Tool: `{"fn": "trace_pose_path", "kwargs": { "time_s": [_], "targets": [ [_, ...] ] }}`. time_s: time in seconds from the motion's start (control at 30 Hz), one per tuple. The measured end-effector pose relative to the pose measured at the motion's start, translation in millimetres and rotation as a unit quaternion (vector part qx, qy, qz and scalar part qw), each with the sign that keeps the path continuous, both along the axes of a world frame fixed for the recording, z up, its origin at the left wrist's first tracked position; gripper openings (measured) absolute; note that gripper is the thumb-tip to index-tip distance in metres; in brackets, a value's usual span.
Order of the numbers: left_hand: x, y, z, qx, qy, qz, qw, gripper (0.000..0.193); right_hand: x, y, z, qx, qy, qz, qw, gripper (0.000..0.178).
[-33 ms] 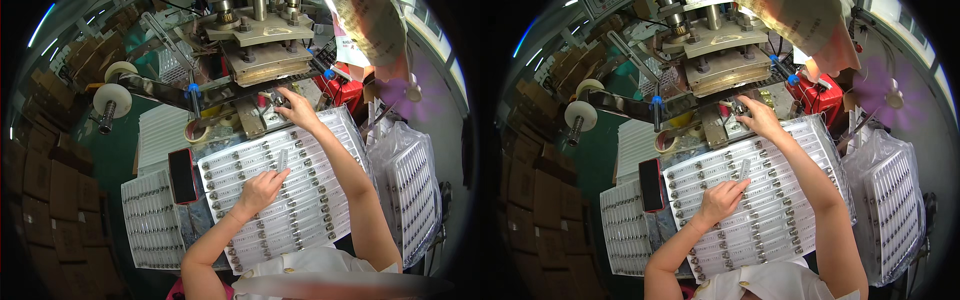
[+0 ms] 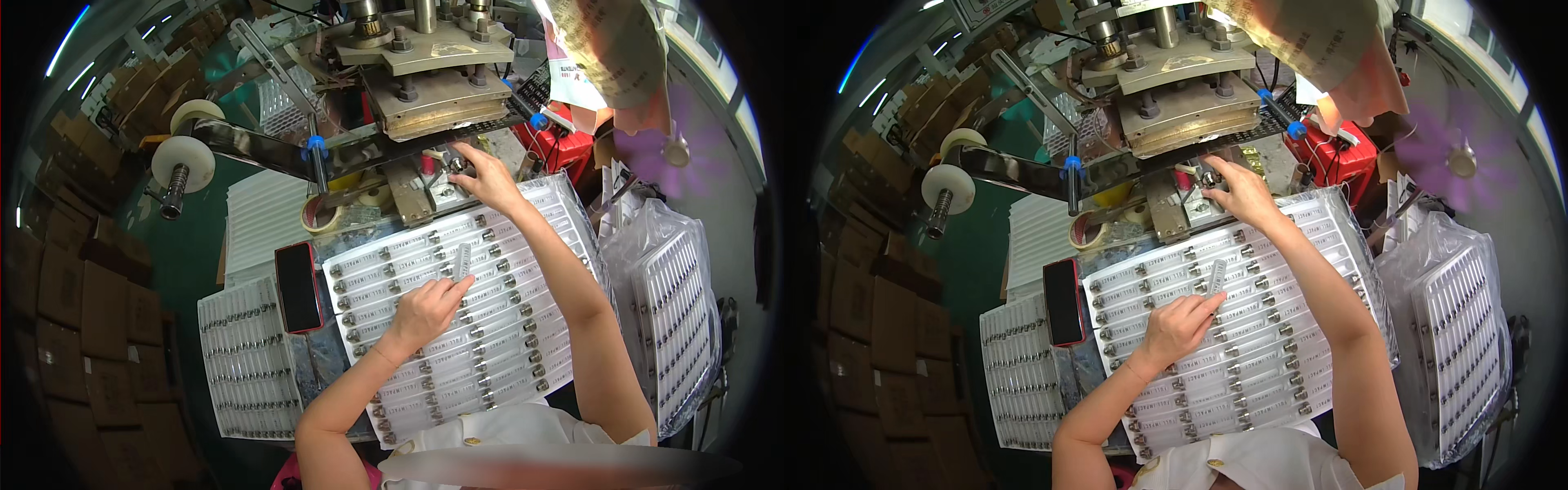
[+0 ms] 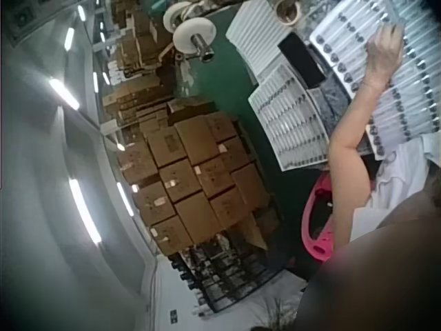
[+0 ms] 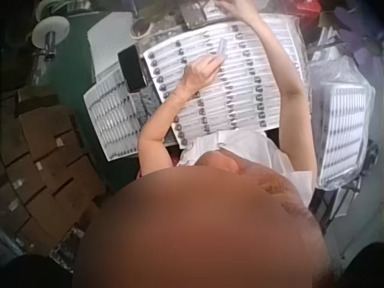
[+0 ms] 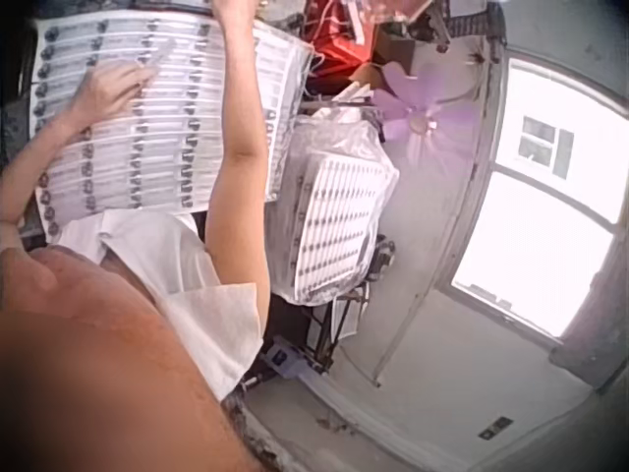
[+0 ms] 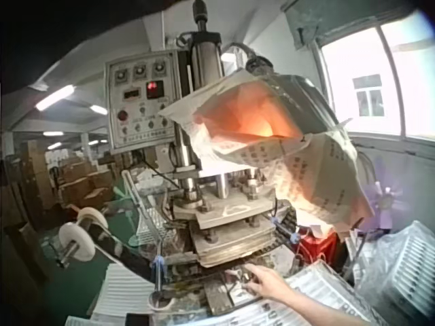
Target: Placing small cylindrical electronic components into a organized plastic tray.
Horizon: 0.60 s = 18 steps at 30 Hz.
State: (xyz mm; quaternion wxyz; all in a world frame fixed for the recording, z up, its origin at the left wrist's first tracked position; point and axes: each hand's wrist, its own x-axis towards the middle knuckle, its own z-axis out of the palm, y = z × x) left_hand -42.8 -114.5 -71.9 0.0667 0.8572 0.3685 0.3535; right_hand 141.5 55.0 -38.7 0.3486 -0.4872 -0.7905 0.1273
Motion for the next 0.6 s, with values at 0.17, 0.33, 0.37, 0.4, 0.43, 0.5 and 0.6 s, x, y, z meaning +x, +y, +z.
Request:
{"fn": "trace_pose_path", "kwargs": {
  "time_s": [0.17,0.33,0.37,0.4,0.43,0.5,0.6],
  "targets": [
    [0,0,-1,-0.001,0.008,0.002,1.0,0.044,1,2,3,-0.01,0.0,0.007,1.0,0.057],
    [0,1,7,-0.008,-0.01,-0.004,1.0,0.041,12,-2,9,-0.034,-0.003,-0.004,0.999,0.062],
    [0,1,12,-0.068,-0.072,0.005,0.995,0.039,20,-5,10,-0.031,0.01,-0.014,0.999,0.065],
    [0,0,17,-0.136,-0.137,0.012,0.981,0.037,35,-8,12,-0.023,-0.013,-0.027,0.999,0.068],
    [-1,2,22,-0.135,-0.13,-0.003,0.982,0.037,57,-14,15,-0.01,-0.006,-0.005,1.0,0.063],
    [-2,10,34,-0.169,-0.165,0.005,0.972,0.032,104,-23,22,-0.074,-0.055,-0.034,0.995,0.054],
    [16,26,42,-0.154,-0.124,0.019,0.98,0.032,173,-58,26,-0.074,-0.166,-0.051,0.982,0.037]
  ]
}}
